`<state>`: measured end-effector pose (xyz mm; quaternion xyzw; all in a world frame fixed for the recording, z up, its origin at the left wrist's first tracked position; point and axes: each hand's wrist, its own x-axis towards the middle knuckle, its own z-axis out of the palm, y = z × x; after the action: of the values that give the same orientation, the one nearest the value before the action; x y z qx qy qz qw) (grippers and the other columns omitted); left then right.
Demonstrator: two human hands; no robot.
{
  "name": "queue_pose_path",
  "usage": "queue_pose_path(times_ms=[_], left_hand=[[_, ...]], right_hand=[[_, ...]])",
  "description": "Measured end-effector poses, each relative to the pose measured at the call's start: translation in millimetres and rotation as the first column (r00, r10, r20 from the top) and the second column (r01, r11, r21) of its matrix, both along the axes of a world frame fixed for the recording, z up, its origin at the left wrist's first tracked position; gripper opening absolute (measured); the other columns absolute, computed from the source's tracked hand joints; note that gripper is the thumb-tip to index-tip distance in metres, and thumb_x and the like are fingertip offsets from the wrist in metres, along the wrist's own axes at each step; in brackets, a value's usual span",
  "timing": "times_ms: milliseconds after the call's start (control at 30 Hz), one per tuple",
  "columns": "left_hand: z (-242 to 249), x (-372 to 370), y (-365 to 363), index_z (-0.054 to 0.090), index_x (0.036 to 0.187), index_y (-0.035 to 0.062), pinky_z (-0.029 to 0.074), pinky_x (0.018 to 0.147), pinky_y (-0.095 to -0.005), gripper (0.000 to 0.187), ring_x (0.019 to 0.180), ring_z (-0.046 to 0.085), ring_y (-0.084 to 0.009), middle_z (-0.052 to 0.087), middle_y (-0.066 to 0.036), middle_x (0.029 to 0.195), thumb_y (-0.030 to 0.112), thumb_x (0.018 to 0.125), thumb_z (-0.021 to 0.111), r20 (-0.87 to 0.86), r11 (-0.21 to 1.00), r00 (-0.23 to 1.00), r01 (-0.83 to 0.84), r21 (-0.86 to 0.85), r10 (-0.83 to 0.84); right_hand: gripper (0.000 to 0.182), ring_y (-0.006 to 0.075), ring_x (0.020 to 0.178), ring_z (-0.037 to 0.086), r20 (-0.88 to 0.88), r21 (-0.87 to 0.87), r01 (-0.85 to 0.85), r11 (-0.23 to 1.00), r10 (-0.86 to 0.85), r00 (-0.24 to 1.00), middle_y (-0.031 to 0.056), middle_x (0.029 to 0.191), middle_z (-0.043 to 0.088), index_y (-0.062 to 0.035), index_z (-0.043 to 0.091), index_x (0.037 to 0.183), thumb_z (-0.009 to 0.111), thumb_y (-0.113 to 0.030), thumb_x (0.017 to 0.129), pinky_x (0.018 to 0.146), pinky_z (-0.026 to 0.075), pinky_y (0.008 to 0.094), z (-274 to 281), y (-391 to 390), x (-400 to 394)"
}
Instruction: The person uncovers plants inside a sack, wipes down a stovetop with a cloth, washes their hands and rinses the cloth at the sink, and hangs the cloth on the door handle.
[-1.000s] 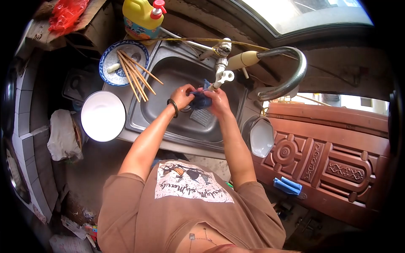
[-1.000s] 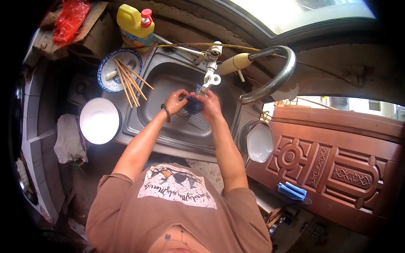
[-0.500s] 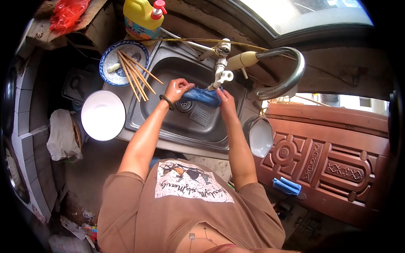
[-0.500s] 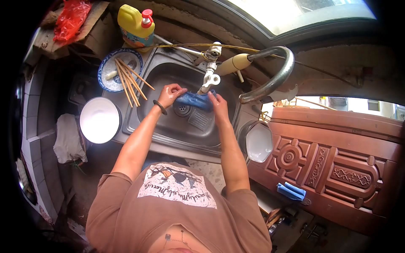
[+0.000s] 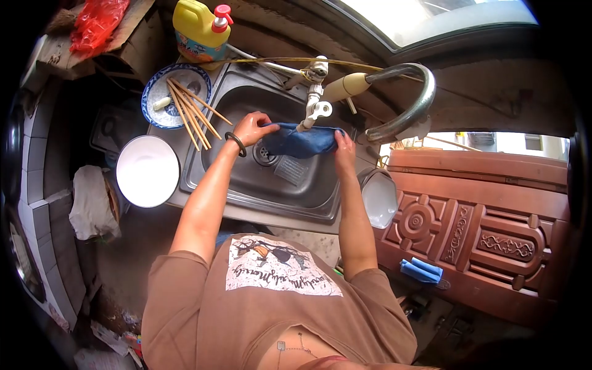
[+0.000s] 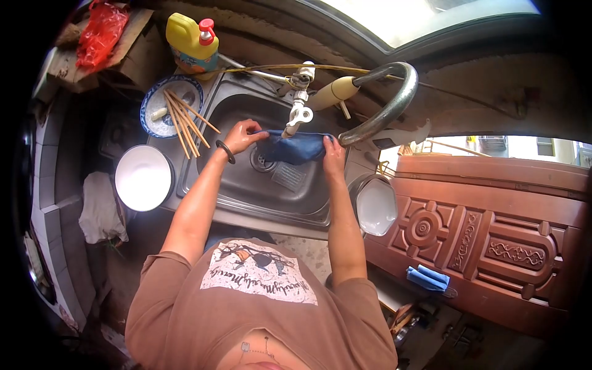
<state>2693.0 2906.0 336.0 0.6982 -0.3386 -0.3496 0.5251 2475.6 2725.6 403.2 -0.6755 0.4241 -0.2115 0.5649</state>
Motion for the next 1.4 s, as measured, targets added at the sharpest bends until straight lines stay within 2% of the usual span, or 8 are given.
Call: queue_pose_path(times_ms=[333,600,933,1033,1167,1267,1333,1400], left_hand=[[-6,1,-3,0.062,0.074,0.0004,0.038,0.054,-0.0222,0.025,0.058,0.045,-0.0030,0.053,0.000,0.058,0.022,0.084,0.071,-0.279,0.841,0.885,-0.448,-0.302,0.372],[-18,5,20,0.062,0.073,0.0001,0.046,0.061,-0.0339,0.034,0.059,0.057,-0.0183,0.061,-0.011,0.063,0.032,0.081,0.069,-0.020,0.721,0.733,-0.673,-0.166,0.680],[-8,-32,3,0.063,0.079,0.0035,0.044,0.054,-0.0362,0.032,0.055,0.060,-0.0240,0.062,-0.011,0.060,0.035,0.083,0.066,-0.114,0.788,0.783,-0.615,0.002,0.611],[25,-91,-13,0.059,0.098,0.0018,0.050,0.075,-0.0429,0.022,0.087,0.063,-0.0353,0.064,-0.017,0.097,0.015,0.080,0.058,0.260,0.922,0.886,-0.383,-0.058,0.384],[-13,-128,-12,0.053,0.106,-0.0023,0.050,0.076,-0.0416,0.031,0.087,0.062,-0.0284,0.059,-0.015,0.108,0.023,0.088,0.056,-0.133,0.878,0.910,-0.414,-0.242,0.393],[-11,-115,-11,0.054,0.106,0.0006,0.051,0.074,-0.0359,0.057,0.086,0.062,-0.0187,0.061,-0.011,0.098,0.055,0.095,0.042,-0.726,0.840,0.490,-0.493,0.226,0.483],[-57,-90,-17,0.055,0.105,0.0018,0.052,0.072,-0.0368,0.061,0.083,0.063,-0.0205,0.062,-0.010,0.090,0.059,0.095,0.035,-0.959,0.901,0.216,-0.427,0.078,0.185],[-42,-68,-24,0.055,0.100,0.0004,0.055,0.066,-0.0383,0.051,0.075,0.063,-0.0205,0.062,-0.008,0.083,0.050,0.095,0.046,-0.990,0.924,0.086,-0.377,0.069,0.109]], right_hand=[[0.031,0.0194,0.091,0.060,0.079,0.389,-0.132,0.912,0.110,0.991,0.0081,0.098,0.062,-0.0018,0.056,0.110,0.049,-0.026,0.093,0.084,0.047,0.0354,-31,8,20],[0.021,0.0205,0.084,0.063,0.100,0.399,-0.254,0.881,0.233,0.967,0.0084,0.094,0.062,-0.0017,0.056,0.104,0.049,-0.014,0.088,0.077,0.052,0.0360,-22,44,54],[0.036,0.0176,0.076,0.064,0.032,0.464,-0.217,0.859,0.229,0.973,0.0071,0.090,0.063,-0.0054,0.057,0.099,0.053,-0.041,0.095,0.073,0.052,0.0316,-26,61,64],[0.033,0.0168,0.078,0.063,0.186,0.637,-0.264,0.724,0.187,0.965,0.0057,0.085,0.063,-0.0058,0.056,0.102,0.054,-0.038,0.095,0.071,0.052,0.0296,-41,69,74],[0.025,0.0154,0.079,0.062,-0.120,0.515,0.066,0.855,-0.004,0.993,0.0089,0.090,0.064,-0.0023,0.060,0.102,0.061,-0.024,0.090,0.068,0.051,0.0285,-61,51,74],[0.015,0.0162,0.077,0.062,-0.046,0.200,-0.208,0.957,0.221,0.974,0.0089,0.084,0.065,0.0002,0.059,0.086,0.057,-0.015,0.088,0.067,0.049,0.0317,-60,76,75],[0.019,0.0364,0.080,0.063,-0.249,-0.121,-0.394,0.911,0.357,0.901,0.0252,0.081,0.061,0.0026,0.055,0.084,0.055,-0.016,0.085,0.069,0.047,0.0419,-50,102,70],[0.023,0.0319,0.067,0.059,-0.291,-0.325,-0.333,0.885,0.241,0.926,0.0218,0.076,0.058,0.0027,0.054,0.089,0.059,-0.019,0.085,0.065,0.046,0.0369,-35,134,65]])
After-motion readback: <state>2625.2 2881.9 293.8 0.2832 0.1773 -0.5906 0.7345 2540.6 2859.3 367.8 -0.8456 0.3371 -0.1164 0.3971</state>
